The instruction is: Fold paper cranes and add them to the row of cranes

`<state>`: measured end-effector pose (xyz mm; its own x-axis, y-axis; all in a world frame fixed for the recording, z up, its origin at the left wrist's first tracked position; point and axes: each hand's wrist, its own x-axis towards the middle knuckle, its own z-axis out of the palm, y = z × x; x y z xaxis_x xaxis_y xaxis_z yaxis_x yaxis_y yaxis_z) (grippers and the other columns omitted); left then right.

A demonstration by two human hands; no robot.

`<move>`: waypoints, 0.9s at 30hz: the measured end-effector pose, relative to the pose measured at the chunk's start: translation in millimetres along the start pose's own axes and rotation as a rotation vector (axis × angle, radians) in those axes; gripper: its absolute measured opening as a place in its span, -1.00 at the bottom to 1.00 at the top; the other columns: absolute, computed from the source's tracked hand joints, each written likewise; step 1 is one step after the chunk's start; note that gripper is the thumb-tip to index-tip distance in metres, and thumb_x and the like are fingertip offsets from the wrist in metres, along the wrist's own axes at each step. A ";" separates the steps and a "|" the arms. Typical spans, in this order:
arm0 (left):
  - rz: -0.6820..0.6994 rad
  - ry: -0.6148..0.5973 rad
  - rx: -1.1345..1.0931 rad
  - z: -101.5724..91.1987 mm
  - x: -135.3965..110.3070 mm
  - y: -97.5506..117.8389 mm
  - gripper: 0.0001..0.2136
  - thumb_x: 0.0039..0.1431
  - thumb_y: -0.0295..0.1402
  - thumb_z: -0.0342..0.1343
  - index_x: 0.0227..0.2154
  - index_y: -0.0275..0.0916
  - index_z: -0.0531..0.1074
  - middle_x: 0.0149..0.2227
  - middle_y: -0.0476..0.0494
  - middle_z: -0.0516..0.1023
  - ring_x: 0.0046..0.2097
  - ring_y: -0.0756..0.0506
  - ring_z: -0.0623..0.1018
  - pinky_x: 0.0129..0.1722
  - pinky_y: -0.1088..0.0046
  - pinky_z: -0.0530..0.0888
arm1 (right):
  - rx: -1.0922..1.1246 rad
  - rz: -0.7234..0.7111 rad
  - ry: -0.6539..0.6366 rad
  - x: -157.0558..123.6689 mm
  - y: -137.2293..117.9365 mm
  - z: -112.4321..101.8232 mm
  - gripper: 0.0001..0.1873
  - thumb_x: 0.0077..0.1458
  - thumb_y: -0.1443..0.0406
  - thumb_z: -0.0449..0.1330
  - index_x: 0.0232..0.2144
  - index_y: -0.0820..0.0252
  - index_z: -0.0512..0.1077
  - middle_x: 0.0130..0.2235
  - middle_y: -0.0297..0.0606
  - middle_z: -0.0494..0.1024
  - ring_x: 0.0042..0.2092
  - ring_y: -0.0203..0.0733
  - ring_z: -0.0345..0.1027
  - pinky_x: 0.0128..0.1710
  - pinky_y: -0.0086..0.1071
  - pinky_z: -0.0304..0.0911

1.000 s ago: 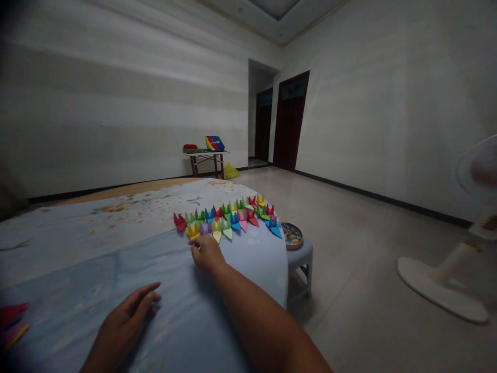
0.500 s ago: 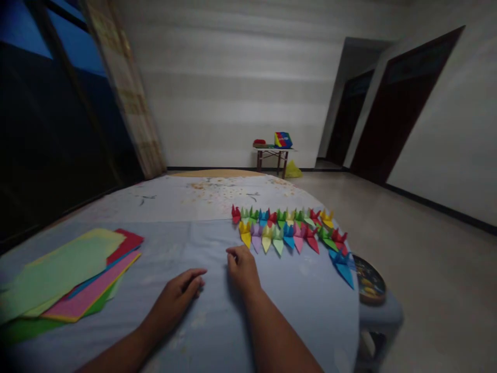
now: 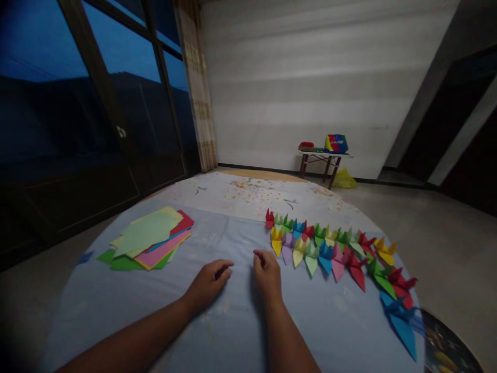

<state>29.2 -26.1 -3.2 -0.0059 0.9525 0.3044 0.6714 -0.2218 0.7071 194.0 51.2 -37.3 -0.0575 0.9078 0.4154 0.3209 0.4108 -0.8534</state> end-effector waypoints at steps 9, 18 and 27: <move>0.063 -0.023 0.100 5.6 -5.5 3.9 -0.76 0.10 -0.40 -0.07 -0.23 -0.26 0.45 -0.37 -0.10 0.50 -0.34 -0.03 0.45 -0.26 0.48 0.37 | 0.033 0.048 -0.029 0.8 4.9 -0.9 -0.71 0.00 0.21 0.05 -0.29 0.24 0.46 -0.28 -0.16 0.50 -0.21 -0.12 0.36 -0.14 -0.26 0.25; 0.157 -0.112 0.113 8.3 -7.1 1.3 -0.78 0.03 -0.44 0.01 -0.25 -0.24 0.45 -0.36 -0.10 0.51 -0.30 -0.06 0.44 -0.22 0.42 0.35 | -0.036 0.076 -0.042 -0.9 6.5 -6.8 -0.69 -0.03 0.14 0.09 -0.32 0.20 0.48 -0.28 -0.16 0.52 -0.21 -0.08 0.38 -0.16 -0.23 0.27; 0.094 -0.171 -0.057 7.7 -4.7 -7.9 -0.82 0.02 -0.43 0.03 -0.31 -0.14 0.47 -0.44 -0.01 0.54 -0.38 -0.03 0.48 -0.24 0.38 0.34 | -0.155 0.159 -0.067 -9.2 6.8 -12.4 -0.72 -0.01 0.11 0.12 -0.30 0.12 0.48 -0.26 -0.18 0.50 -0.18 -0.10 0.38 -0.18 -0.28 0.29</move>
<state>29.7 -27.3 -15.1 0.1844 0.9474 0.2616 0.6200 -0.3186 0.7170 208.4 44.6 -43.0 -0.0555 0.9657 0.2537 0.4721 0.2492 -0.8456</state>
